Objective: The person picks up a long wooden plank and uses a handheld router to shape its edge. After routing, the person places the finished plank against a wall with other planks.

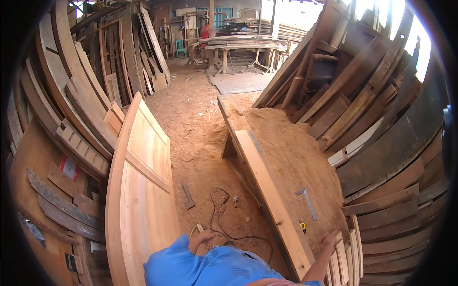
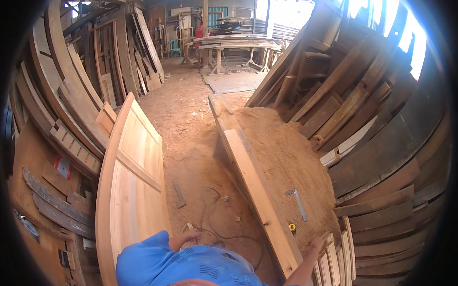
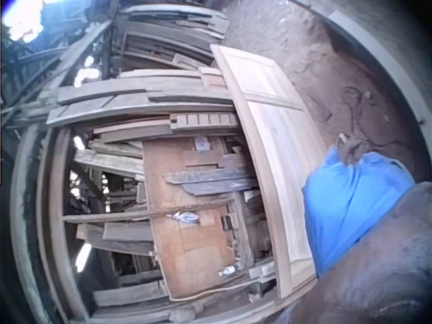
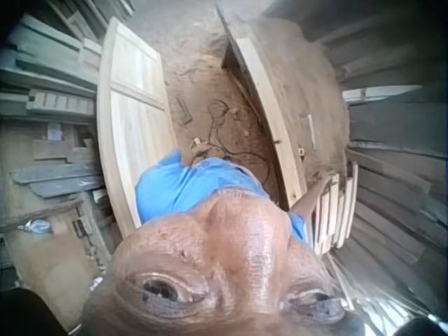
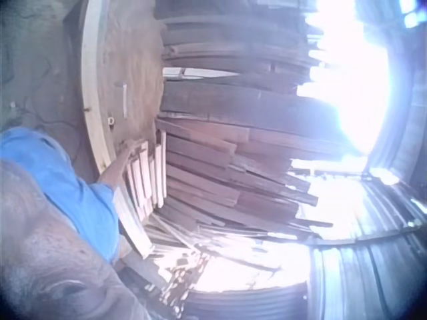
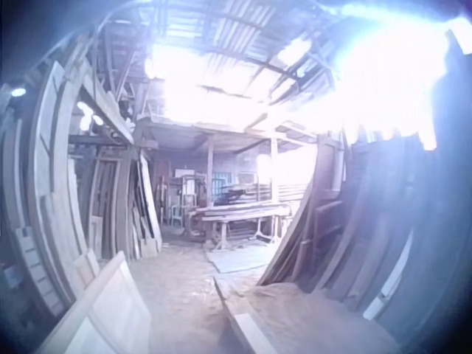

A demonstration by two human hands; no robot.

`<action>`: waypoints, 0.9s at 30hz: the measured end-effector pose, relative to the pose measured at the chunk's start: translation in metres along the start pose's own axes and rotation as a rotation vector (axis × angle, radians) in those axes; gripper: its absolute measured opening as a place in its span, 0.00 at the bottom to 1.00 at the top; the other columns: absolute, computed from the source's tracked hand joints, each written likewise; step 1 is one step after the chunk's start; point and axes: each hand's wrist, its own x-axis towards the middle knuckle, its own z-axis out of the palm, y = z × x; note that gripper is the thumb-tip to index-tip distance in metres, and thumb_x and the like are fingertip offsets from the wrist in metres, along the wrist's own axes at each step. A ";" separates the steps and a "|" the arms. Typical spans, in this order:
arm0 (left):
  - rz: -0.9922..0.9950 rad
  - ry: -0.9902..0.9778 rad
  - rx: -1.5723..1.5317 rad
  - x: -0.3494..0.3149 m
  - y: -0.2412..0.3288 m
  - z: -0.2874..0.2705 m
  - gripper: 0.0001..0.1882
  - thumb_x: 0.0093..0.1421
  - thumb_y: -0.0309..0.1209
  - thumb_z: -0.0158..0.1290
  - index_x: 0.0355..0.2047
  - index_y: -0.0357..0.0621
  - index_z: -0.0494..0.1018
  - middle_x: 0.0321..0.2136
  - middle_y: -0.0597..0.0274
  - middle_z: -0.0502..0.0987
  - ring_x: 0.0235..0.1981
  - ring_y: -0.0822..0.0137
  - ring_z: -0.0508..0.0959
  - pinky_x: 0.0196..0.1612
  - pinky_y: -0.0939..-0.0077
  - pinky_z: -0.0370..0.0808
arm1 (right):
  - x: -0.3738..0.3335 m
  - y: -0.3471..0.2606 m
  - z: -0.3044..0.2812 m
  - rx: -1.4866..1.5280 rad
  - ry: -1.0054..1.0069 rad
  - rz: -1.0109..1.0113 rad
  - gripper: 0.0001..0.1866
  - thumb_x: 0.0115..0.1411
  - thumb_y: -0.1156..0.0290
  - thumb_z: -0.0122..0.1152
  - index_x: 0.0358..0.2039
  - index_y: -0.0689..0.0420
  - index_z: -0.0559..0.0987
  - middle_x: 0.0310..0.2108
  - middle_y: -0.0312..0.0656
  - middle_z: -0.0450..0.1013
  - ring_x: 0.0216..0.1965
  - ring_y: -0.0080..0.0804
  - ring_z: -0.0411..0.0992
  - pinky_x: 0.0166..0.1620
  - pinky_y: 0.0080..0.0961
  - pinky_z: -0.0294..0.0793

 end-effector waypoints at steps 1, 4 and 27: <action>0.002 -0.008 -0.052 0.008 0.009 -0.010 0.20 0.63 0.46 0.48 0.26 0.43 0.78 0.18 0.57 0.76 0.18 0.62 0.75 0.22 0.64 0.72 | -0.003 0.035 0.011 -0.223 -0.046 0.090 0.09 0.57 0.73 0.50 0.19 0.51 0.70 0.15 0.39 0.66 0.13 0.32 0.64 0.14 0.32 0.60; -0.004 0.020 -0.269 0.026 -0.015 -0.055 0.19 0.62 0.46 0.49 0.26 0.44 0.76 0.17 0.62 0.74 0.17 0.64 0.73 0.19 0.67 0.68 | -0.075 0.093 0.093 -0.883 -0.270 0.364 0.08 0.62 0.70 0.51 0.26 0.52 0.74 0.19 0.40 0.70 0.16 0.34 0.70 0.17 0.36 0.70; -0.067 -0.089 0.026 -0.012 -0.052 -0.003 0.20 0.64 0.45 0.49 0.28 0.40 0.77 0.22 0.55 0.77 0.24 0.58 0.80 0.25 0.63 0.76 | -0.072 0.094 0.134 -0.716 -0.357 0.199 0.05 0.58 0.73 0.51 0.26 0.51 0.74 0.18 0.36 0.68 0.13 0.28 0.65 0.14 0.27 0.61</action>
